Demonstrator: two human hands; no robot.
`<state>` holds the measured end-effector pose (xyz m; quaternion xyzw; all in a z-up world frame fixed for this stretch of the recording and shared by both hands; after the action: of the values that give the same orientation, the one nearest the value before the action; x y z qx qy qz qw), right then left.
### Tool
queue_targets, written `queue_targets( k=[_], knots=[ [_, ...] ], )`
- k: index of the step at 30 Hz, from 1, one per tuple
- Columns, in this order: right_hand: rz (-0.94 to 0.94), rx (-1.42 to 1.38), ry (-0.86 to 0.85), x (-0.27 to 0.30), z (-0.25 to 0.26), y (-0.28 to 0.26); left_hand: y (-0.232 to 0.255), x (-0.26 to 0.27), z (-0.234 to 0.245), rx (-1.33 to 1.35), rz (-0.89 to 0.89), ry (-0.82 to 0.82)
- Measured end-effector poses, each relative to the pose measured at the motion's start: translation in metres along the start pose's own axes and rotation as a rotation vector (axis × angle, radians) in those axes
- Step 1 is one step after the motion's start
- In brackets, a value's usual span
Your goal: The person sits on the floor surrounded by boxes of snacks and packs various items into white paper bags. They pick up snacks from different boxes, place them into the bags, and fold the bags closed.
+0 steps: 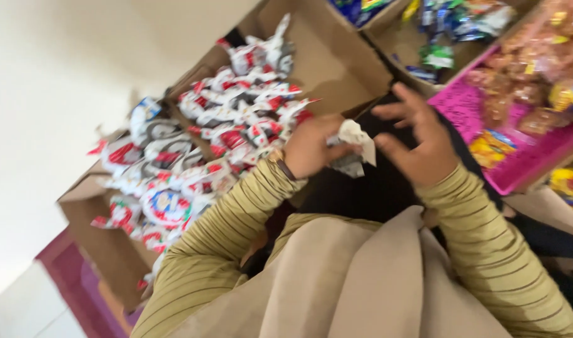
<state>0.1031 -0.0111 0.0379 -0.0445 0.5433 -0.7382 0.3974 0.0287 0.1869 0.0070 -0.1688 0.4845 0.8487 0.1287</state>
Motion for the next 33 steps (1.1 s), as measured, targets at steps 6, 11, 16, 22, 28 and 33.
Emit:
queue_targets(
  k=[6,11,16,22,28,33],
  knots=[
    [-0.369,0.025,-0.098,0.019,-0.036,0.106,-0.004,0.056,0.146,-0.336,0.207,0.161],
    [-0.299,0.246,-0.196,0.051,-0.054,0.176,-0.014,0.144,0.295,-0.613,0.311,0.221],
    [-0.100,0.389,-0.215,0.054,-0.052,0.172,-0.038,0.277,0.405,-0.858,0.805,0.252],
    [-0.107,0.453,-0.217,0.060,-0.053,0.163,-0.086,0.395,0.404,-0.926,1.286,0.223],
    [-0.076,0.439,-0.196,0.062,-0.052,0.151,-0.162,0.498,0.330,-0.838,1.571,0.111],
    [-0.037,0.424,-0.185,0.063,-0.054,0.151,-0.187,0.526,0.310,-0.715,1.471,0.415]
  ],
)
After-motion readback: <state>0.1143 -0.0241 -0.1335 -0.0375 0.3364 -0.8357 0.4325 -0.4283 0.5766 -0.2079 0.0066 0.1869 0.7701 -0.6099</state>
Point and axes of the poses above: each hand's wrist, its own x-axis away from the middle knuckle, its own z-axis out of the back of the hand, y = z × x, the point moved 4 cm from there along -x, towards the middle knuckle, and after that the axes turned 1 degree about y, right-handed, at the moved point
